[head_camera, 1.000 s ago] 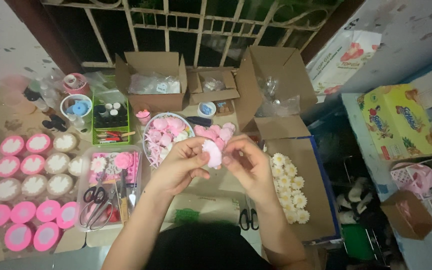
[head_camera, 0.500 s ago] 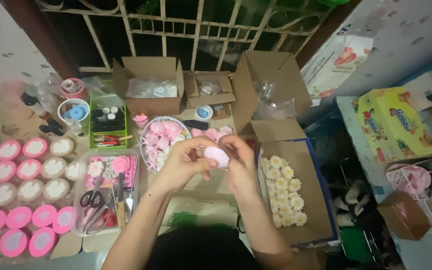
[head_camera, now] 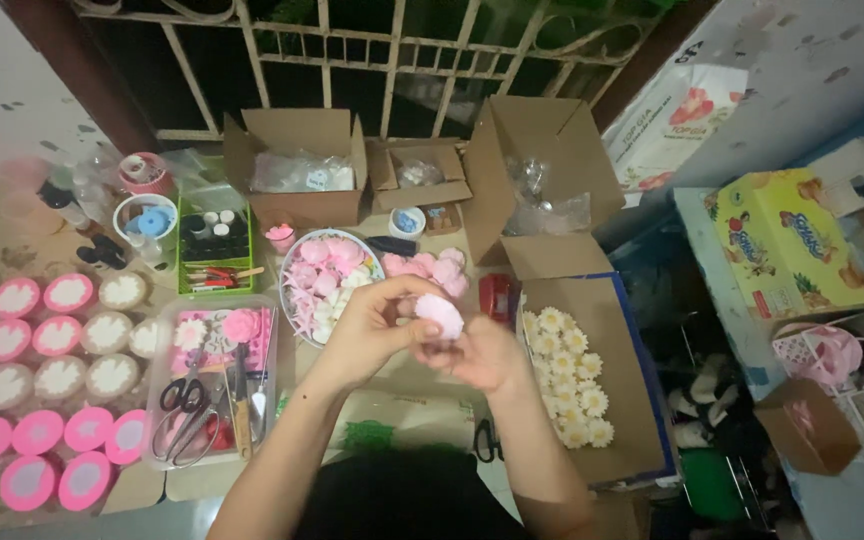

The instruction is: Wrapping small artificial flowers in plastic film and arranging them into containers.

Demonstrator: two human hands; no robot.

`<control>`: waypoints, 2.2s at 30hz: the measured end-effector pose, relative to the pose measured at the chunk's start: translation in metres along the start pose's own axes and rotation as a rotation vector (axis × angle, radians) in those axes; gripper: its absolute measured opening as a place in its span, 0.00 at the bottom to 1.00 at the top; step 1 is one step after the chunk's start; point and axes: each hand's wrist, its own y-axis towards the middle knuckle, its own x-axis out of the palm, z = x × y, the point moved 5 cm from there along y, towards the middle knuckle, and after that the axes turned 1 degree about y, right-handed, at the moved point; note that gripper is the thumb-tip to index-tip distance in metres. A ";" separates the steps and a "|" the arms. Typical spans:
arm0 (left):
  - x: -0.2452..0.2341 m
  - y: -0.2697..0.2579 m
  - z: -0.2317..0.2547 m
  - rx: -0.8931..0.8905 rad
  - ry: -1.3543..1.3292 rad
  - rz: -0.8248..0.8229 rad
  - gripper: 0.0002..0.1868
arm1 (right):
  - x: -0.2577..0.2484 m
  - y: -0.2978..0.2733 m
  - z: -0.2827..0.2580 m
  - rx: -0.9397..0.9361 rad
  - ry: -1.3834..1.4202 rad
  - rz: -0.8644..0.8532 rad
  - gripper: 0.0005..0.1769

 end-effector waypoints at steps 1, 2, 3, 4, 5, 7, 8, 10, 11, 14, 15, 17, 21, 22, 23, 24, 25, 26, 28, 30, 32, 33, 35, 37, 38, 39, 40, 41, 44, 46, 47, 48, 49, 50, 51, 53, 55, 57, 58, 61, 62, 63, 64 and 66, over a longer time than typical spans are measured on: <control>0.002 0.000 0.003 0.000 -0.001 -0.002 0.15 | -0.023 0.003 0.005 -0.002 0.001 0.001 0.19; 0.004 0.000 0.003 -0.068 -0.017 0.013 0.16 | -0.041 0.007 0.013 0.078 0.087 -0.076 0.20; 0.004 0.000 0.004 -0.137 -0.034 0.028 0.16 | -0.059 0.011 0.022 0.158 0.173 -0.154 0.21; 0.004 0.000 0.009 -0.138 -0.034 0.033 0.16 | -0.051 0.005 0.019 0.162 0.174 -0.154 0.21; 0.002 0.000 0.013 -0.135 0.023 0.057 0.15 | -0.047 0.000 0.010 0.047 0.113 -0.077 0.21; 0.000 0.001 0.022 -0.131 0.080 0.080 0.15 | -0.033 -0.015 -0.004 -0.069 0.050 0.000 0.20; 0.000 0.001 0.032 -0.015 0.233 0.073 0.19 | -0.024 -0.025 -0.017 -0.246 -0.135 0.042 0.19; 0.007 0.004 0.053 0.100 0.386 0.067 0.23 | -0.006 -0.041 -0.030 -0.422 -0.319 0.084 0.17; 0.010 0.007 0.059 -0.020 0.455 0.090 0.30 | 0.006 -0.047 -0.034 -0.540 -0.496 0.055 0.15; 0.013 0.011 0.065 -0.164 0.552 0.130 0.40 | 0.019 -0.053 -0.034 -0.669 -0.731 0.083 0.12; 0.013 0.012 0.065 -0.185 0.580 0.152 0.42 | 0.019 -0.053 -0.034 -0.678 -0.792 0.136 0.11; 0.004 0.010 0.038 -0.092 0.385 0.195 0.42 | 0.022 -0.052 -0.026 -0.685 -0.710 0.178 0.10; 0.009 0.005 0.021 -0.006 -0.100 0.306 0.39 | 0.029 -0.045 -0.012 -0.769 -0.480 0.202 0.09; 0.008 0.004 0.016 -0.007 -0.100 0.304 0.39 | 0.039 -0.049 -0.015 -0.770 -0.479 0.203 0.09; 0.006 0.002 0.013 0.024 -0.090 0.334 0.39 | 0.050 -0.054 -0.018 -0.782 -0.485 0.209 0.12; 0.004 -0.001 0.009 0.055 -0.080 0.368 0.38 | 0.060 -0.059 -0.021 -0.790 -0.491 0.215 0.15; 0.003 -0.002 0.011 0.053 -0.081 0.370 0.38 | 0.056 -0.059 -0.023 -0.787 -0.490 0.215 0.15; 0.002 -0.002 0.014 0.052 0.000 0.379 0.39 | 0.054 -0.060 -0.026 -0.798 -0.531 0.185 0.18; 0.002 -0.004 0.020 0.048 0.079 0.389 0.40 | 0.054 -0.061 -0.031 -0.807 -0.572 0.156 0.21; 0.004 -0.004 0.028 0.022 0.251 0.394 0.39 | 0.064 -0.061 -0.037 -0.825 -0.675 0.124 0.18; 0.006 -0.005 0.031 0.026 0.256 0.373 0.38 | 0.060 -0.055 -0.042 -0.837 -0.730 0.139 0.14; 0.007 -0.006 0.032 0.030 0.261 0.354 0.38 | 0.059 -0.053 -0.044 -0.847 -0.784 0.154 0.10; 0.010 -0.006 0.043 0.012 0.330 0.331 0.37 | 0.061 -0.053 -0.047 -0.852 -0.796 0.132 0.08; 0.010 -0.007 0.052 -0.006 0.400 0.308 0.37 | 0.062 -0.053 -0.049 -0.856 -0.807 0.110 0.05; 0.011 -0.007 0.056 -0.004 0.446 0.263 0.36 | 0.062 -0.053 -0.049 -0.847 -0.798 0.111 0.04; 0.012 -0.007 0.059 -0.003 0.491 0.217 0.35 | 0.062 -0.053 -0.050 -0.838 -0.789 0.113 0.04; 0.011 -0.007 0.058 -0.004 0.491 0.216 0.35 | 0.059 -0.050 -0.049 -0.838 -0.788 0.114 0.04; 0.011 -0.007 0.057 -0.001 0.505 0.198 0.34 | 0.053 -0.047 -0.048 -0.813 -0.790 0.158 0.04; 0.011 -0.007 0.056 0.005 0.515 0.160 0.32 | 0.037 -0.035 -0.045 -0.746 -0.780 0.239 0.04; 0.010 -0.006 0.054 0.007 0.511 0.142 0.31 | 0.025 -0.026 -0.043 -0.703 -0.769 0.275 0.04; 0.010 -0.006 0.053 0.031 0.531 0.124 0.30 | 0.018 -0.021 -0.041 -0.650 -0.741 0.262 0.05; 0.009 -0.006 0.051 0.055 0.549 0.107 0.30 | 0.010 -0.015 -0.037 -0.596 -0.714 0.250 0.06; 0.008 -0.007 0.048 0.054 0.548 0.106 0.30 | 0.003 -0.011 -0.036 -0.595 -0.713 0.251 0.06; 0.007 -0.007 0.045 0.065 0.560 0.101 0.29 | -0.004 -0.004 -0.031 -0.510 -0.622 0.178 0.07; 0.006 -0.008 0.043 0.076 0.573 0.096 0.29 | -0.011 0.003 -0.025 -0.425 -0.530 0.106 0.07; 0.008 -0.009 0.034 0.071 0.640 0.115 0.30 | -0.019 0.007 -0.020 -0.314 -0.417 0.045 0.09; 0.007 -0.014 0.028 0.064 0.706 0.138 0.32 | -0.034 0.009 -0.007 -0.199 -0.304 -0.015 0.11; 0.008 -0.018 0.029 0.129 0.800 0.149 0.33 | -0.058 0.012 0.011 -0.016 -0.194 -0.036 0.15; 0.007 -0.021 0.028 0.121 0.798 0.160 0.33 | -0.062 0.009 0.016 -0.003 -0.194 -0.038 0.15; 0.015 -0.029 0.025 0.213 0.778 0.016 0.27 | -0.082 0.004 0.037 0.129 -0.145 -0.037 0.18; 0.012 -0.031 0.018 0.105 0.736 0.010 0.26 | -0.095 0.004 0.043 0.135 -0.136 -0.049 0.19; 0.010 -0.033 0.011 -0.003 0.691 0.003 0.24 | -0.108 0.005 0.049 0.142 -0.127 -0.061 0.20; 0.004 -0.036 0.000 -0.011 0.691 0.017 0.24 | -0.115 0.006 0.058 0.158 -0.126 -0.064 0.20; 0.002 -0.042 -0.013 0.230 0.772 -0.064 0.16 | -0.132 0.008 0.073 0.181 -0.053 0.003 0.19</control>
